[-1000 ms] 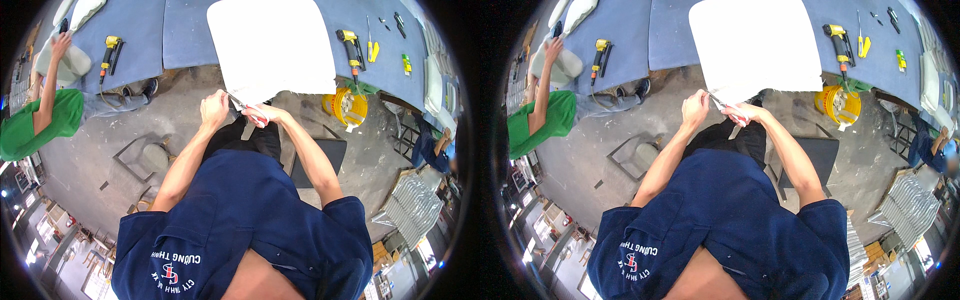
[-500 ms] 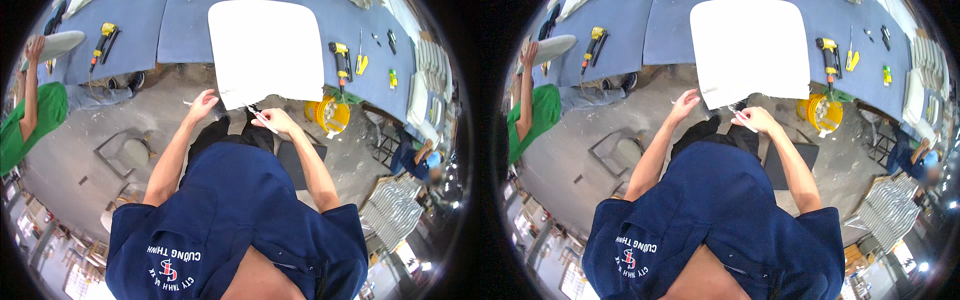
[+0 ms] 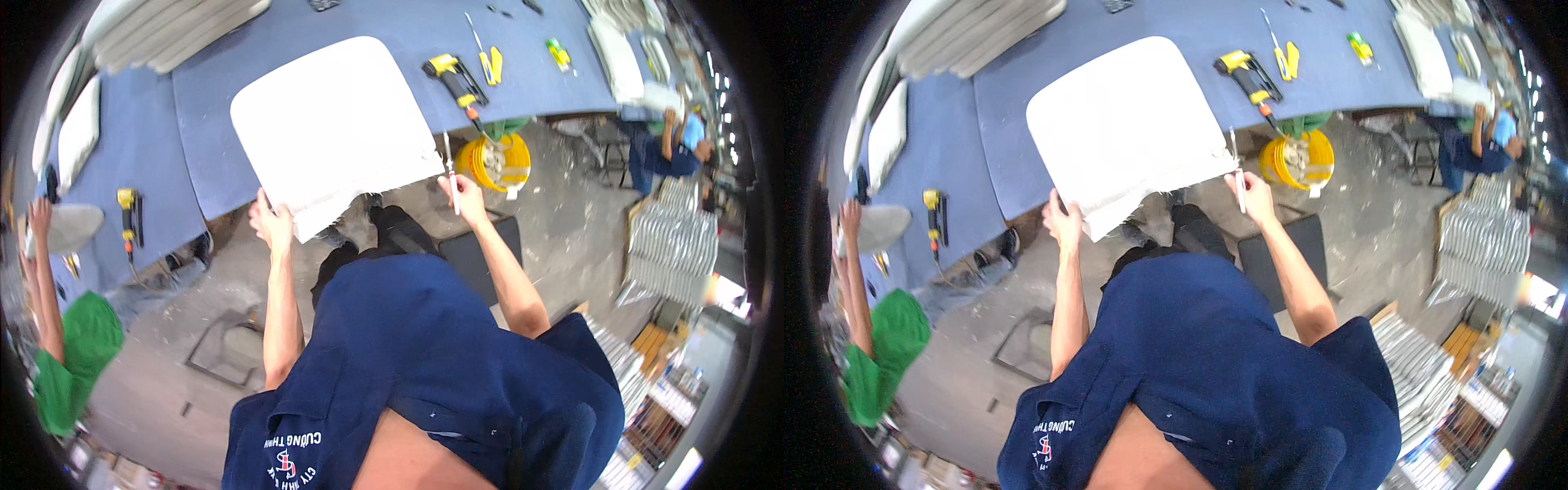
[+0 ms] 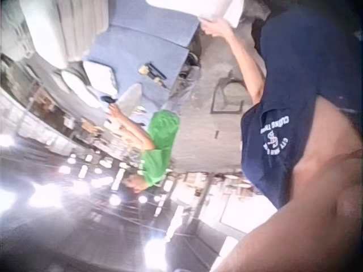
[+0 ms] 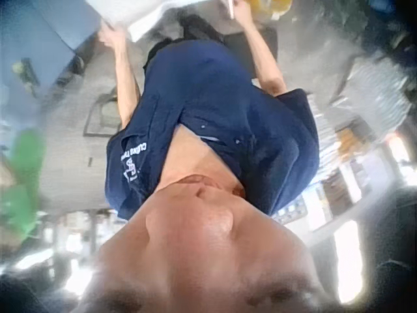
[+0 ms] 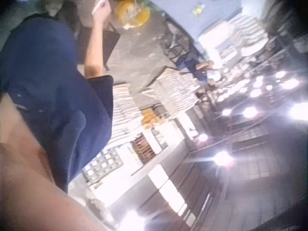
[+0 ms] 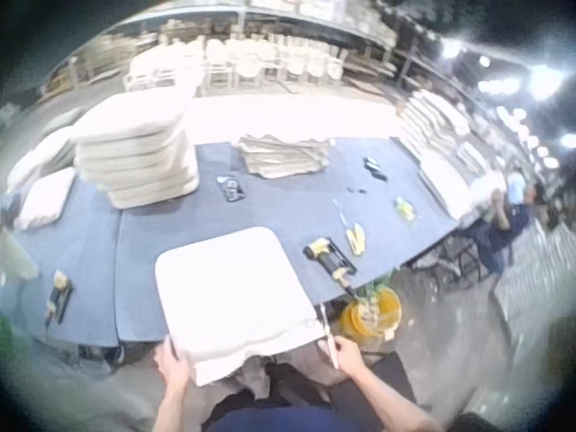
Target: The person covers a chair cushion with white fabric. They place the cushion on a table, trim excess fabric with scissors, and secure the fabric using a staple gun. The person works on one cushion at a time, folding and stapling the fabric edges.
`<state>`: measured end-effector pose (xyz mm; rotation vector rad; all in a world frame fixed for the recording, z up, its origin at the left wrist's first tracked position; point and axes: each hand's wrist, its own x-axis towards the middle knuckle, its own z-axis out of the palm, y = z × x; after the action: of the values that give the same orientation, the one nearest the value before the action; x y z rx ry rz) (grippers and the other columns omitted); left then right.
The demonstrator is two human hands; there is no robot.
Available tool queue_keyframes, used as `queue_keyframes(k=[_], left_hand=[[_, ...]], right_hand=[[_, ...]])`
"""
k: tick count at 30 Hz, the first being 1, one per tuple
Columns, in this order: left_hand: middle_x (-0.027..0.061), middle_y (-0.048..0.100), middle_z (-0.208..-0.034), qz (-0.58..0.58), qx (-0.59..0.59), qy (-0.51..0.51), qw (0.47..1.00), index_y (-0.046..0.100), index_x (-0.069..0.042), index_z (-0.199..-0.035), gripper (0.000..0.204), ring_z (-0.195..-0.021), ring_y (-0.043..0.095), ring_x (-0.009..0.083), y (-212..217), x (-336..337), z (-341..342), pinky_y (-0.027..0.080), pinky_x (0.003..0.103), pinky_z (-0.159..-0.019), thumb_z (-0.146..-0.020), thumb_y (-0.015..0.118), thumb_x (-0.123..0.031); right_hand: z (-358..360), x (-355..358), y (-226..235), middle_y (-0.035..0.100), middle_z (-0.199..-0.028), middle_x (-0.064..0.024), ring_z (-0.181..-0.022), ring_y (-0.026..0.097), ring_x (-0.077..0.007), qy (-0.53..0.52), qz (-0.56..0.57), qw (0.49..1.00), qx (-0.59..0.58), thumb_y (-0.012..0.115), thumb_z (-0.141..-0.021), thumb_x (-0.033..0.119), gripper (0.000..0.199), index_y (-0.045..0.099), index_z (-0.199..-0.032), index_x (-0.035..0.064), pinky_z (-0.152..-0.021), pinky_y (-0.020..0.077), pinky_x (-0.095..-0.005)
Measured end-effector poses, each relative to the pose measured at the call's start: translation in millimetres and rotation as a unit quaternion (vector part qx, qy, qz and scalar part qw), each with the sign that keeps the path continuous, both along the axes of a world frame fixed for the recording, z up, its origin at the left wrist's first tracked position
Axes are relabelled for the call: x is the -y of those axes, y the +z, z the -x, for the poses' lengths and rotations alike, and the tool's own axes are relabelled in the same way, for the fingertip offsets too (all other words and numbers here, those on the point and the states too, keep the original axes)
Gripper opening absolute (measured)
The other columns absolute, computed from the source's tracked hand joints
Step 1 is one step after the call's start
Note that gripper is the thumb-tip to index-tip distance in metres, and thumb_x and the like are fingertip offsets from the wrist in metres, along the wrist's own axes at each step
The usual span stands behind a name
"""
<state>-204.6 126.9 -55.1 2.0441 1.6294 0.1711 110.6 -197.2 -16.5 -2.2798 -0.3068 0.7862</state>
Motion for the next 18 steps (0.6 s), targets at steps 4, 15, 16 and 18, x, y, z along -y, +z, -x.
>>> queue_keyframes(k=[4, 15, 16, 18], left_hand=[[0.0144, 0.073, -0.103, -0.004, 0.179, -0.176, 0.968, 0.066, -0.007, -0.139, 0.041, -0.096, 0.067, 0.0277, 41, 9, -79, 0.054, 0.041, -0.090, -0.103, 0.061, -0.027], [0.0053, 0.067, -0.064, 0.482, -0.049, -0.109, 0.868, 0.071, -0.002, -0.080, 0.084, -0.049, 0.059, 0.0146, -38, 173, -329, 0.042, 0.032, -0.044, -0.091, 0.057, -0.084], [0.0055, 0.067, -0.064, 0.465, -0.046, -0.126, 0.875, 0.071, -0.001, -0.080, 0.078, -0.051, 0.060, 0.0161, -48, 174, -330, 0.045, 0.033, -0.048, -0.093, 0.060, -0.078], [0.0043, 0.066, -0.064, 0.398, -0.041, -0.205, 0.893, 0.071, -0.002, -0.082, 0.066, -0.053, 0.060, 0.0162, -70, 169, -317, 0.047, 0.034, -0.052, -0.097, 0.063, -0.066]], right_hand=[[9, 30, -36, 0.061, -0.066, 0.0000, -0.056, 0.059, -0.0087, -0.140, -0.062, 0.986, -0.058, 0.078, -0.095, 0.056, 0.052, 0.067, -0.084, 0.0061, -0.055, 0.0465, -0.0302], [83, 60, -67, 0.055, -0.063, 0.0033, -0.055, 0.054, -0.0078, -0.283, -0.151, 0.925, -0.205, 0.075, -0.102, 0.044, 0.042, 0.062, -0.082, 0.0093, -0.052, 0.0408, -0.0276], [88, 63, -67, 0.055, -0.063, 0.0030, -0.055, 0.054, -0.0080, -0.276, -0.148, 0.923, -0.223, 0.074, -0.102, 0.045, 0.043, 0.062, -0.082, 0.0090, -0.052, 0.0410, -0.0279], [94, 69, -57, 0.057, -0.064, 0.0015, -0.054, 0.055, -0.0082, -0.246, -0.188, 0.912, -0.269, 0.074, -0.101, 0.047, 0.044, 0.063, -0.082, 0.0082, -0.051, 0.0418, -0.0286]])
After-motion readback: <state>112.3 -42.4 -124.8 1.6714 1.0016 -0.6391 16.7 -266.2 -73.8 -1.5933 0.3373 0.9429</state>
